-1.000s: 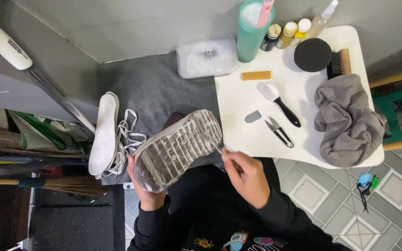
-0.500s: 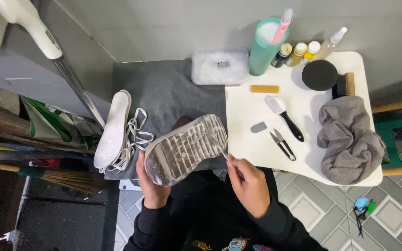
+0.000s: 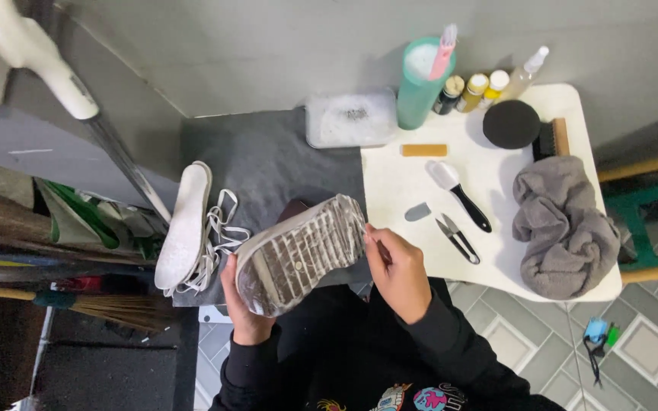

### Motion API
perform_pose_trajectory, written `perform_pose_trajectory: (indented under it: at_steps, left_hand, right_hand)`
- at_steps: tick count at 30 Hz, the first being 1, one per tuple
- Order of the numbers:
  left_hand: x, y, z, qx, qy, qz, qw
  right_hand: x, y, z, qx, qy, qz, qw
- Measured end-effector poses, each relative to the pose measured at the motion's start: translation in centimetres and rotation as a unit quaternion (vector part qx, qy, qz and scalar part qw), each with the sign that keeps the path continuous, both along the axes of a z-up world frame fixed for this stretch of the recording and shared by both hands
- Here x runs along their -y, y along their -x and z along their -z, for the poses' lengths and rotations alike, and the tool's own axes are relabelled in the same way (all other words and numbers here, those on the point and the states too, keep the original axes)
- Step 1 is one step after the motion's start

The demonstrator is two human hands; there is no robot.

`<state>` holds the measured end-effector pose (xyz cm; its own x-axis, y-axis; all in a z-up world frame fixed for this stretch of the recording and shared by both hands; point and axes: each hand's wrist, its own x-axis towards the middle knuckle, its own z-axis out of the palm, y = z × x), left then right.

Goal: The person is cleaning the sole of a shoe by using a small tool to remove dirt and debris from the tread grooves.

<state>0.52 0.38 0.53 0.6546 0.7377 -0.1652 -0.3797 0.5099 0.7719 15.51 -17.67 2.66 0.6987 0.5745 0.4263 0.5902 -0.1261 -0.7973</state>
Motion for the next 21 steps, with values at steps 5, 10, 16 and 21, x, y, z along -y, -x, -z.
perform_pose_trajectory:
  at_steps: [5, 10, 16, 21]
  left_hand:
    - [0.1, 0.2, 0.4, -0.019, 0.037, -0.036, 0.998]
    - [0.4, 0.7, 0.8, -0.019, -0.010, -0.046, 0.999]
    - [-0.4, 0.9, 2.1, -0.043, 0.062, -0.040, 0.996]
    - [-0.3, 0.5, 1.1, -0.025, 0.056, -0.029, 0.998]
  right_hand:
    - [-0.1, 0.5, 0.5, 0.014, 0.013, 0.001, 1.000]
    - [2.8, 3.3, 2.7, 0.014, 0.023, 0.001, 1.000]
    - [5.2, 5.3, 3.5, -0.025, 0.020, 0.020, 0.999]
    - [3.6, 2.8, 2.5, -0.017, 0.027, 0.013, 0.999]
